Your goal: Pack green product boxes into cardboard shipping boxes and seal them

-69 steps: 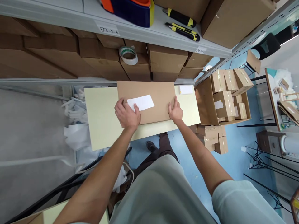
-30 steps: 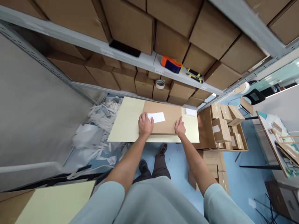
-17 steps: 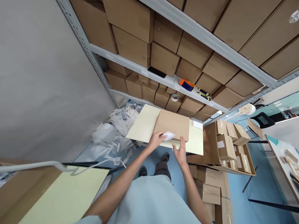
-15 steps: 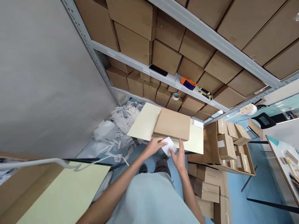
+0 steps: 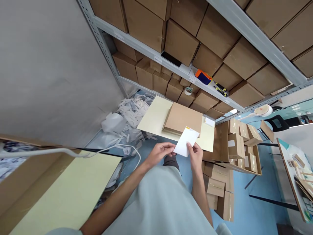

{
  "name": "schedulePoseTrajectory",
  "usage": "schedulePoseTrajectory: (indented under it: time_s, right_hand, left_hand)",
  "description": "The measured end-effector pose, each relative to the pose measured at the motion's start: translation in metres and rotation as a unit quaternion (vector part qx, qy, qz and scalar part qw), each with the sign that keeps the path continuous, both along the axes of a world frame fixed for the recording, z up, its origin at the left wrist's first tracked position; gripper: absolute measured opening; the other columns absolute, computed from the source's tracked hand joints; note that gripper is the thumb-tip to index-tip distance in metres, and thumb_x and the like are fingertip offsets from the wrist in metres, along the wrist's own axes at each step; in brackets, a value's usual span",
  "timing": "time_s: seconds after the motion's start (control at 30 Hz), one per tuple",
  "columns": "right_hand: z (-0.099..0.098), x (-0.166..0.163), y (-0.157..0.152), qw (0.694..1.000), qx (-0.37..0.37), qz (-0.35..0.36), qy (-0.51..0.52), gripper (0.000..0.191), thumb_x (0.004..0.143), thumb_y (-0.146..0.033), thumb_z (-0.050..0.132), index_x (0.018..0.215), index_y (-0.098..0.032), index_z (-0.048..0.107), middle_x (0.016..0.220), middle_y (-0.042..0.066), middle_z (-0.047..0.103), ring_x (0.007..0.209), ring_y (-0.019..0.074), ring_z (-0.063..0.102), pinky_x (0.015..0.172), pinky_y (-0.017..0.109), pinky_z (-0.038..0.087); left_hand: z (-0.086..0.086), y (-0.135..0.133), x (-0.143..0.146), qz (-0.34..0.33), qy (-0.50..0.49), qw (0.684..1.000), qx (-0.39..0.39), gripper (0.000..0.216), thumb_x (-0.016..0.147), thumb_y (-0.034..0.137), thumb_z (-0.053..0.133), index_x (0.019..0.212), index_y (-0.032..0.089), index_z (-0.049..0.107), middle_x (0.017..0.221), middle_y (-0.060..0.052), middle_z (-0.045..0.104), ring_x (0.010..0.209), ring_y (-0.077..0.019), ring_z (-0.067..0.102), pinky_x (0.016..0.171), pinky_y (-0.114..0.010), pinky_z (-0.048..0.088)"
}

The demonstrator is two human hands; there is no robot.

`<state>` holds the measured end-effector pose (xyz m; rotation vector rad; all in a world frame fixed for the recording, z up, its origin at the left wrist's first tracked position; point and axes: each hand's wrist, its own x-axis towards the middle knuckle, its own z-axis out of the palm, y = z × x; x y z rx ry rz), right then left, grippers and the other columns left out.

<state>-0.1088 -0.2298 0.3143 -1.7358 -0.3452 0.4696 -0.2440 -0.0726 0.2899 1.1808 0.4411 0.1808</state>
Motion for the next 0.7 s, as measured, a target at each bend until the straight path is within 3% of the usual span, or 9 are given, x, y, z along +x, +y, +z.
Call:
schedulePoseTrajectory:
  time_s: [0.3,0.7]
  right_hand:
    - [0.025,-0.008,0.015,1.000,0.015,0.009,0.009,0.057,0.081,-0.074,0.084,0.083,-0.017,0.076,0.084,0.006,0.074,0.078,0.0188,0.059,0.070,0.029,0.049]
    - [0.020,-0.011,0.009,0.999,0.025,0.020,0.025,0.055,0.082,-0.071,0.085,0.080,-0.018,0.073,0.081,0.004,0.071,0.074,0.0163,0.055,0.069,0.028,0.046]
  left_hand:
    - [0.015,0.004,-0.022,0.011,-0.027,0.995,0.097,0.028,0.087,0.048,0.078,0.085,0.020,0.079,0.088,-0.007,0.083,0.082,-0.0228,0.077,0.075,-0.031,0.061]
    - [0.027,0.000,-0.028,0.034,-0.040,0.989,0.142,0.025,0.090,0.044,0.073,0.084,0.020,0.078,0.087,-0.005,0.080,0.081,-0.0206,0.074,0.078,-0.030,0.059]
